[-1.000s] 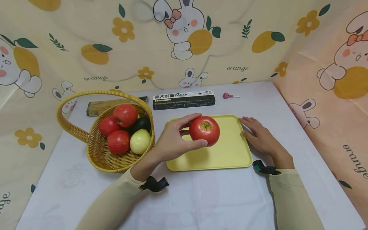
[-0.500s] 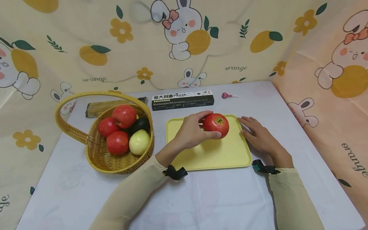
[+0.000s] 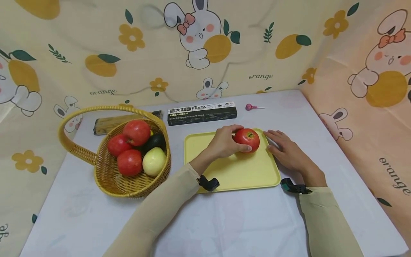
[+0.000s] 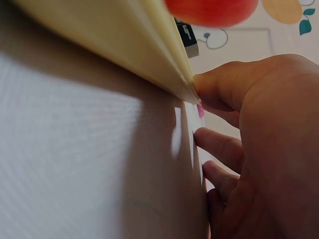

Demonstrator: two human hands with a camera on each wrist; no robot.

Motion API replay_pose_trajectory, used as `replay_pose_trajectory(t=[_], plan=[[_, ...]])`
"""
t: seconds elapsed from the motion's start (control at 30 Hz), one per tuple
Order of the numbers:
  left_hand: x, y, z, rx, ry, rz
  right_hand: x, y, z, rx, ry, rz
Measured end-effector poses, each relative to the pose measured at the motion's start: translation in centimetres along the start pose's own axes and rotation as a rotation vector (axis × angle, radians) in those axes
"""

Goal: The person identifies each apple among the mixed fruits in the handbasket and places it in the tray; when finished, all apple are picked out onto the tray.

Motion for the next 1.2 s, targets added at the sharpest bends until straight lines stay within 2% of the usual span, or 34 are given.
replay_pose_trajectory(t=[0.37,0.5,0.6,0.7,0.83,0.97,1.07,1.2], plan=[[-0.7,-0.6,1.8,-0.033,0.006,0.003,-0.1,-0.3,0.1,0.006,0.02,0.0],[-0.9,-0.7,1.8,-0.024,0.014,0.032,-0.2,-0.4,0.1,0.013,0.023,-0.006],[-0.7,-0.5,1.3,-0.034,0.029,0.049,-0.1,-0.4,0.1,0.013,0.024,-0.009],[0.0,0.0,0.2,-0.055,0.061,0.052,0.0,-0.3,-0.1,0.003,0.019,-0.013],[1.5,0.3,-2.3,-0.106,0.077,0.024,0.0,-0.2,-0.1,-0.012,0.006,-0.015],[3.2,-0.2,-5.0,-0.186,0.026,-0.038,0.0,-0.1,0.0,-0.017,0.004,-0.014],[4.6,-1.2,-7.2,-0.233,-0.027,-0.108,-0.1,0.0,0.1,-0.004,0.005,-0.014],[6.5,-3.3,-9.9,-0.241,-0.087,-0.192,-0.2,-0.1,0.1,0.017,0.013,-0.012]])
Point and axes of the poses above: each hand's wrist, its own z-axis towards the middle knuckle, its own x-axis out of the back of the hand, y = z × x, the point moved 1 cm from there along z, towards the middle knuckle, and after that the axes turned 13 degrees about x, right-handed, at the moved point
